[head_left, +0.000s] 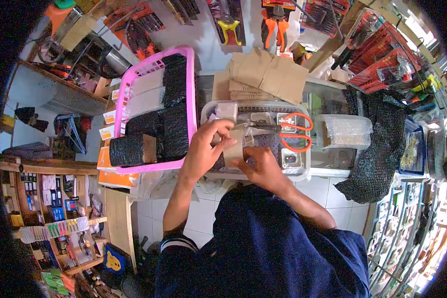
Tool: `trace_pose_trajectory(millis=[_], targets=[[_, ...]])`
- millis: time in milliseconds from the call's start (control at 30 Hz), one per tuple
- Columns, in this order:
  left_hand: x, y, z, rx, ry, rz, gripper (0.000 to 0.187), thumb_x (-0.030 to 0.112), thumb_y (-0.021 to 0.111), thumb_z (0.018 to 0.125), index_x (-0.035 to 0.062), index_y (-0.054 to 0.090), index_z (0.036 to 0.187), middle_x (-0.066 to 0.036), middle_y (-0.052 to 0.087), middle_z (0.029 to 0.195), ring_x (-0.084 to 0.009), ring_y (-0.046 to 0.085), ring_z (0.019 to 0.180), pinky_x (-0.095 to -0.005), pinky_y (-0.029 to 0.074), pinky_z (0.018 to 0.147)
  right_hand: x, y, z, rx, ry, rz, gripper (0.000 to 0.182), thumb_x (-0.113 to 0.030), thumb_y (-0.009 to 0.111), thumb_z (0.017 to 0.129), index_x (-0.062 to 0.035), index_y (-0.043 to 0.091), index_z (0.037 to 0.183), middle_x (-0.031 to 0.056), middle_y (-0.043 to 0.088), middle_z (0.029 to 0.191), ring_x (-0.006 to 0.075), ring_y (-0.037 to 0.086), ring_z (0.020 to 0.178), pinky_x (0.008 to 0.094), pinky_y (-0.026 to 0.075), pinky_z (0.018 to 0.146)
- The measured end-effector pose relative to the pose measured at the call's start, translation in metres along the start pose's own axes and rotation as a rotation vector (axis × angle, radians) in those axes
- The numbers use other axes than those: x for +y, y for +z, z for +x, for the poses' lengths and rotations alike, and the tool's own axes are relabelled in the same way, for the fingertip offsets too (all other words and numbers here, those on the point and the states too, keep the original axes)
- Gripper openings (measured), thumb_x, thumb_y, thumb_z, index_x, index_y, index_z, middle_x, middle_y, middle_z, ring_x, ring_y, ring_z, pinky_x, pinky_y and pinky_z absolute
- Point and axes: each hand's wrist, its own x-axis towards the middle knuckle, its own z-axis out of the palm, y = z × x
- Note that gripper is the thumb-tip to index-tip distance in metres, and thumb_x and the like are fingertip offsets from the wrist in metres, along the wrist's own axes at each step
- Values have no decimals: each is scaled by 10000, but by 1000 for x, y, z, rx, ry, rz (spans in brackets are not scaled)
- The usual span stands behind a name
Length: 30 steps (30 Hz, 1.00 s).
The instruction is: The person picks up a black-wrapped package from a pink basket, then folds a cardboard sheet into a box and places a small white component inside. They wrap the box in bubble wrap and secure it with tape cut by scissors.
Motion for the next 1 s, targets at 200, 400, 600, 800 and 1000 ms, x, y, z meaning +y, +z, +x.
trace_pose_trajectory(millis=[200,400,600,800,1000], targets=[[1,-6,-2,16,212,243,169,168,821,843,69,733,949,-44,709,922,-283,595,994,-426,471,910,-5,-10,-8,47,-133,-284,290,-212,800,881,4,734,1061,209,730,962,396,694,891,453,541,833],[8,-6,-7,82,300,317,123,165,804,849,83,732,906,-42,693,978,-296,579,1051,-437,457,917,6,-106,7,7,-184,-773,359,-128,791,804,-28,670,1128,184,681,1116,388,655,1050,476,524,894],[17,-6,-8,60,257,282,131,97,819,826,61,730,916,-79,671,988,-306,603,1048,-433,480,936,51,-122,18,-127,-196,-1073,549,-70,761,805,-76,543,1309,177,616,1195,398,654,1059,468,532,909],[9,-6,-9,59,283,271,120,88,804,839,56,723,922,-74,670,971,-316,602,1020,-442,478,921,11,-130,13,-146,-74,-913,484,-124,760,811,-81,578,1257,198,590,1201,394,682,1011,498,565,864],[8,-10,-6,35,316,294,124,84,811,823,58,715,897,-62,666,964,-314,597,1021,-442,476,917,-51,-157,-3,-65,-178,-900,641,-363,839,713,-28,603,1205,203,583,1162,406,663,974,498,555,794]])
